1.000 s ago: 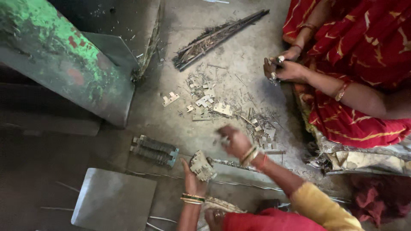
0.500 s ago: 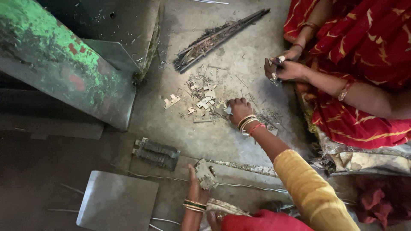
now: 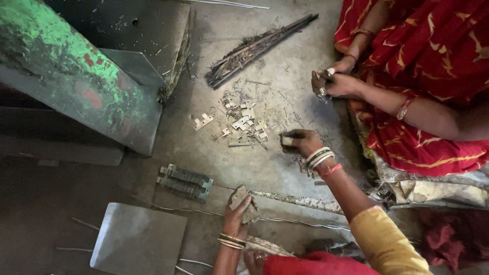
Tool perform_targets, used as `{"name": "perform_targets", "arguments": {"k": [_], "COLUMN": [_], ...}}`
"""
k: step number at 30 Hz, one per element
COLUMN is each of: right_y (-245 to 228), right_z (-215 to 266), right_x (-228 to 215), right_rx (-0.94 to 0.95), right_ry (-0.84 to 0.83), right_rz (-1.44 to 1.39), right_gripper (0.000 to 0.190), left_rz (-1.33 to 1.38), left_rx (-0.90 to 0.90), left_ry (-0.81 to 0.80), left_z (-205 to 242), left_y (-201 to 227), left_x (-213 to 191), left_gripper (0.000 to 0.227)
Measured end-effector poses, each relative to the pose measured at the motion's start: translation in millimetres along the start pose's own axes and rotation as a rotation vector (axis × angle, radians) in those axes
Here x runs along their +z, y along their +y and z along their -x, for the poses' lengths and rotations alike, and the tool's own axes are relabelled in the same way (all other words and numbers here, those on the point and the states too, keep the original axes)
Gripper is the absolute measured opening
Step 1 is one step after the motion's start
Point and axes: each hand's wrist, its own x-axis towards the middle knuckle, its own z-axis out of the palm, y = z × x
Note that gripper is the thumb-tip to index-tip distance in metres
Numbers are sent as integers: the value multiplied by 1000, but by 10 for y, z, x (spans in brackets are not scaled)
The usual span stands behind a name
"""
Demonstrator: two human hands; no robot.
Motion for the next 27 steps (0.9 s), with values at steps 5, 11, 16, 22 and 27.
{"name": "perform_targets", "arguments": {"k": [5, 11, 16, 22, 27], "right_y": [83, -209, -583, -521, -512], "right_z": [349, 706, 845, 1213, 1374], "right_x": [115, 418, 840, 1320, 570], "right_rx": [67, 21, -264, -892, -613], "right_ry": [-131, -435, -910, -785, -298], "right_rz": [41, 261, 919, 1281, 931], "right_gripper": [33, 32, 25, 36, 27], "left_rz": [-139, 34, 42, 172, 75], "left_rx": [51, -57, -201, -203, -190], "left_ry": [-14, -51, -185, -170, -170], "left_z": [-34, 83, 240, 348, 403], "left_y": [-37, 48, 136, 22, -101], "left_x": [-9, 137, 269, 386, 391], "left_gripper": [36, 36, 52, 49, 59]}}
